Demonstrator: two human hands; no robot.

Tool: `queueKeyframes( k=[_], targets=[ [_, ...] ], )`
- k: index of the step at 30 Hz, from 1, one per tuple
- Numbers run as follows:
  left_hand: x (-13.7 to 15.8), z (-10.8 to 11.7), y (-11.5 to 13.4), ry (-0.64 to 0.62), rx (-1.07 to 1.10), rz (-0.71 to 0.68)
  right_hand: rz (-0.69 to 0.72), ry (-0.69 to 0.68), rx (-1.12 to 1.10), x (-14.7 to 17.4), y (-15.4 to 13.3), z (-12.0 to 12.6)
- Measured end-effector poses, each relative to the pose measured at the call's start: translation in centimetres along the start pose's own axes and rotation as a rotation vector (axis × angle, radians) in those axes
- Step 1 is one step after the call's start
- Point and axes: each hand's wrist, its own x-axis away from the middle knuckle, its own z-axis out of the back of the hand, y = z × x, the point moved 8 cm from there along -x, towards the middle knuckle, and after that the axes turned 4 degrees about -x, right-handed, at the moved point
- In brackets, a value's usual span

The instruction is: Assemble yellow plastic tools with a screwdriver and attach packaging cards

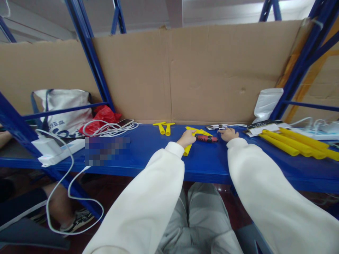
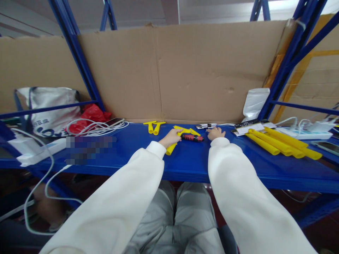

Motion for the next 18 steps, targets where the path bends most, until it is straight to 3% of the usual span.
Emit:
queueKeyframes(
  k=[8, 18],
  targets=[
    [-0.4, -0.5, -0.1, -0.025, 0.098, -0.044, 0.052, -0.018, 0.010, 0.1, -0.8, 0.0],
    [0.0, -0.4, 0.1, -0.018, 0.057, -0.004, 0.108, -0.040, 0.067, 0.5, -1.7, 0.0]
  ],
)
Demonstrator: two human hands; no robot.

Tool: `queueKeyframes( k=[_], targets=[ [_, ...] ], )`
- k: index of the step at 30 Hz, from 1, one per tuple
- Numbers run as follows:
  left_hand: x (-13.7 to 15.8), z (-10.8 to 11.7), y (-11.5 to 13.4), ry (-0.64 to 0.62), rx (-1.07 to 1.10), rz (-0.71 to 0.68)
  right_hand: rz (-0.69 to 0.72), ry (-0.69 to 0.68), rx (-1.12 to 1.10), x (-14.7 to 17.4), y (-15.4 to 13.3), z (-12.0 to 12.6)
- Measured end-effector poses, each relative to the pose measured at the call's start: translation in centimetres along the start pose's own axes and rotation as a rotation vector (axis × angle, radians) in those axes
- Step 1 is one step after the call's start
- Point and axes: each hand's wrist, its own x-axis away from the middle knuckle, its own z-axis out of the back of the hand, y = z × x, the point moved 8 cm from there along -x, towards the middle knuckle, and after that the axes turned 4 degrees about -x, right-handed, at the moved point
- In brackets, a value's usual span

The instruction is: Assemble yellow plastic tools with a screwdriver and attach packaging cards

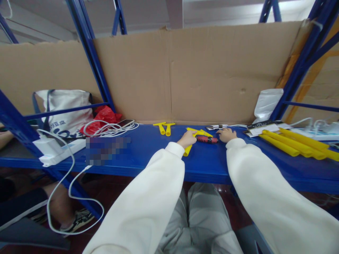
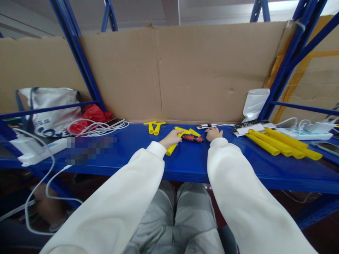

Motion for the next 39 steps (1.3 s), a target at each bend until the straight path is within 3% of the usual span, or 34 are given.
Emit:
queueKeyframes(
  k=[9, 17, 21, 27, 31, 39],
  targets=[
    [0.1, 0.1, 0.0, 0.008, 0.018, -0.001, 0.015, 0.028, -0.013, 0.0, -0.2, 0.6],
    [-0.2, 0.0, -0.1, 0.007, 0.050, -0.026, -0.042, -0.004, -0.143, 0.4, -0.4, 1.1],
    [-0.2, 0.1, 0.0, 0.006, 0.016, -0.049, -0.027, 0.044, -0.221, -0.3, -0.2, 1.2],
    [0.1, 0.3, 0.9, 0.017, -0.090, -0.113, 0.209, 0.248, -0.644, -0.5, -2.4, 3.3],
    [0.4, 0.2, 2.0, 0.029, -0.222, -0.187, 0.301, 0.233, -0.864, 0.4, -4.6, 3.9],
    [1.2, 0.0, 3.5, 0.053, -0.325, -0.324, 0.382, 0.223, -0.801, 1.2, -6.2, 4.1]
  ],
)
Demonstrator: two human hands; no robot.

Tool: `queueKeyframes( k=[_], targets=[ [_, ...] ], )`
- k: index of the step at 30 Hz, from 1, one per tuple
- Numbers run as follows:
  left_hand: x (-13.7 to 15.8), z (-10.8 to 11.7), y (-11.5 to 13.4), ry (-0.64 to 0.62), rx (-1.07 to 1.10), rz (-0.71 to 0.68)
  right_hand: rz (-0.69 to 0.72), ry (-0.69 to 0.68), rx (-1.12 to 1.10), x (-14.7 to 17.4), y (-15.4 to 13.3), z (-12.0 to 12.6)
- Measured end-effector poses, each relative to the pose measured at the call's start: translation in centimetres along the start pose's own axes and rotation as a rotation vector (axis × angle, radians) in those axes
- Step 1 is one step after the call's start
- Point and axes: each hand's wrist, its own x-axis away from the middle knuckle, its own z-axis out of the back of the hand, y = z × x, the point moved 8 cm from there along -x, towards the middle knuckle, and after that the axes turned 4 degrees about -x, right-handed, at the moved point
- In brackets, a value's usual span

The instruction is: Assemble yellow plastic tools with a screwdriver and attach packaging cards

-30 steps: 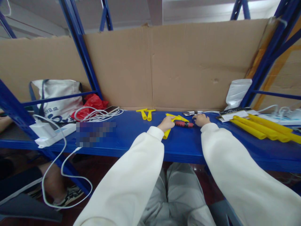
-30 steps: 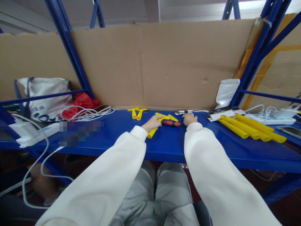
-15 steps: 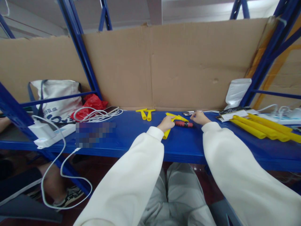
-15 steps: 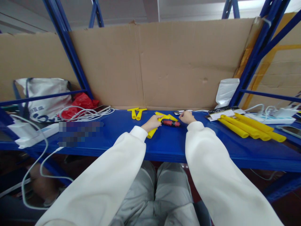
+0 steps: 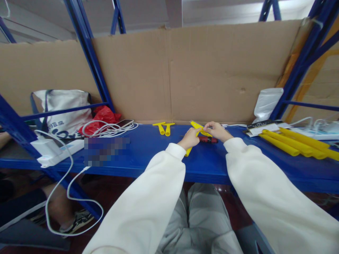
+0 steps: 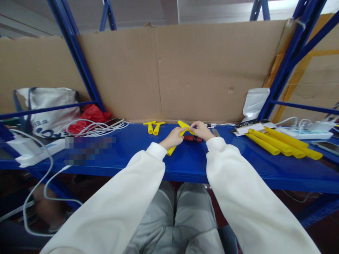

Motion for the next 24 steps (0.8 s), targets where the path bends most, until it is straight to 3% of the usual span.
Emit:
queueKeyframes(
  k=[10, 24],
  targets=[
    [0.0, -0.3, 0.5, 0.002, -0.076, -0.054, -0.020, 0.040, 0.059, -0.2, 0.3, 0.3],
    [0.1, -0.2, 0.8, -0.007, -0.122, -0.079, -0.123, 0.025, -0.091, -0.1, 1.3, -0.2]
  ],
)
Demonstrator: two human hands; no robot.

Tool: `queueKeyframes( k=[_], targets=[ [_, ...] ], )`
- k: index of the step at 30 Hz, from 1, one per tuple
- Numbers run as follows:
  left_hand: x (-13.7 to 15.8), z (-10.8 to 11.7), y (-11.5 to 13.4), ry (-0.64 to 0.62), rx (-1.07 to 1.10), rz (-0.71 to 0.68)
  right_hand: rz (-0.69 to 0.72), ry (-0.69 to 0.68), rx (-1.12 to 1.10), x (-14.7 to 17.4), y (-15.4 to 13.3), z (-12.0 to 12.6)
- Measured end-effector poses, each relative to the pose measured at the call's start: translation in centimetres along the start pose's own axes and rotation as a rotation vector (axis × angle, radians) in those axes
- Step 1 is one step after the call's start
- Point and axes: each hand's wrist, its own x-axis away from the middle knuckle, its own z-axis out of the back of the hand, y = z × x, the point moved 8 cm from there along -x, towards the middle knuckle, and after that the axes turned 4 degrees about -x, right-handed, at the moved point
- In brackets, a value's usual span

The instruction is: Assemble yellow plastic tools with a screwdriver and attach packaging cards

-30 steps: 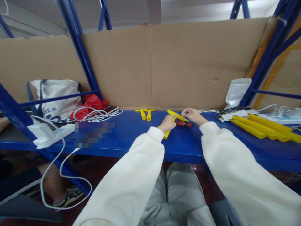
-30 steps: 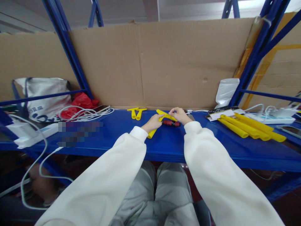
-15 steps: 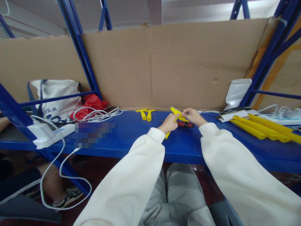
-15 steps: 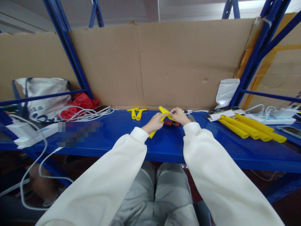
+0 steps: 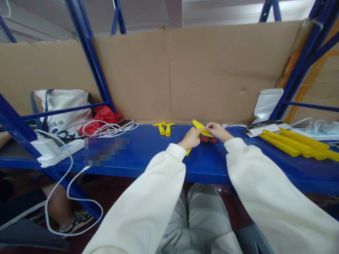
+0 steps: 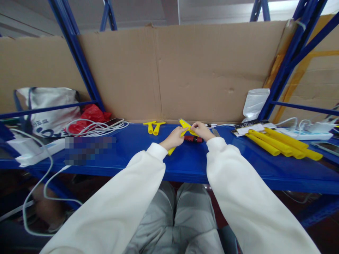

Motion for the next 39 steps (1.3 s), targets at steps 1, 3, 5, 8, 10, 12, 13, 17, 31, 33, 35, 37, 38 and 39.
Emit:
queueKeyframes(
  k=[1, 3, 5, 8, 10, 12, 13, 17, 31, 33, 35, 37, 38, 39],
  targets=[
    [0.0, 0.0, 0.0, 0.002, -0.003, -0.003, -0.012, 0.010, -0.019, 0.0, 0.1, 0.0],
    [-0.1, -0.1, -0.1, 0.008, -0.002, -0.009, -0.040, 0.034, -0.053, 0.0, 0.5, 0.0],
    [-0.1, -0.2, -0.2, 0.014, 0.010, -0.008, -0.061, 0.057, -0.079, -0.1, 0.8, 0.1],
    [-0.1, -0.2, -0.3, 0.019, 0.031, 0.001, -0.087, 0.045, -0.102, -0.1, 1.1, -0.2],
    [0.0, 0.0, -0.2, 0.018, 0.035, 0.002, -0.095, 0.010, -0.105, -0.1, 1.0, -0.4],
    [0.0, 0.1, -0.1, 0.016, 0.037, 0.000, -0.097, -0.003, -0.095, 0.0, 0.8, -0.4],
    [0.0, 0.2, 0.0, 0.019, 0.042, -0.001, -0.100, 0.003, -0.085, 0.1, 0.7, -0.2],
    [-0.1, 0.8, -0.4, 0.071, 0.068, 0.022, -0.162, 0.032, -0.072, 0.5, 0.6, 0.4],
    [1.2, 0.5, 0.2, -0.144, -0.285, 0.041, -0.065, 0.052, -0.144, -0.2, 0.9, 0.5],
    [1.2, 0.5, 0.1, -0.151, -0.284, 0.046, -0.056, 0.052, -0.152, -0.4, 1.1, 0.5],
    [1.1, 0.4, 0.0, -0.154, -0.266, 0.047, -0.054, 0.052, -0.143, -0.5, 1.3, 0.5],
    [1.0, 0.3, -0.2, -0.150, -0.237, 0.041, -0.048, 0.054, -0.133, -0.6, 1.4, 0.5],
    [0.9, 0.2, -0.3, -0.144, -0.221, 0.034, -0.043, 0.055, -0.131, -0.7, 1.4, 0.5],
    [0.8, 0.1, -0.4, -0.137, -0.203, 0.026, -0.039, 0.053, -0.131, -0.7, 1.3, 0.5]
  ],
)
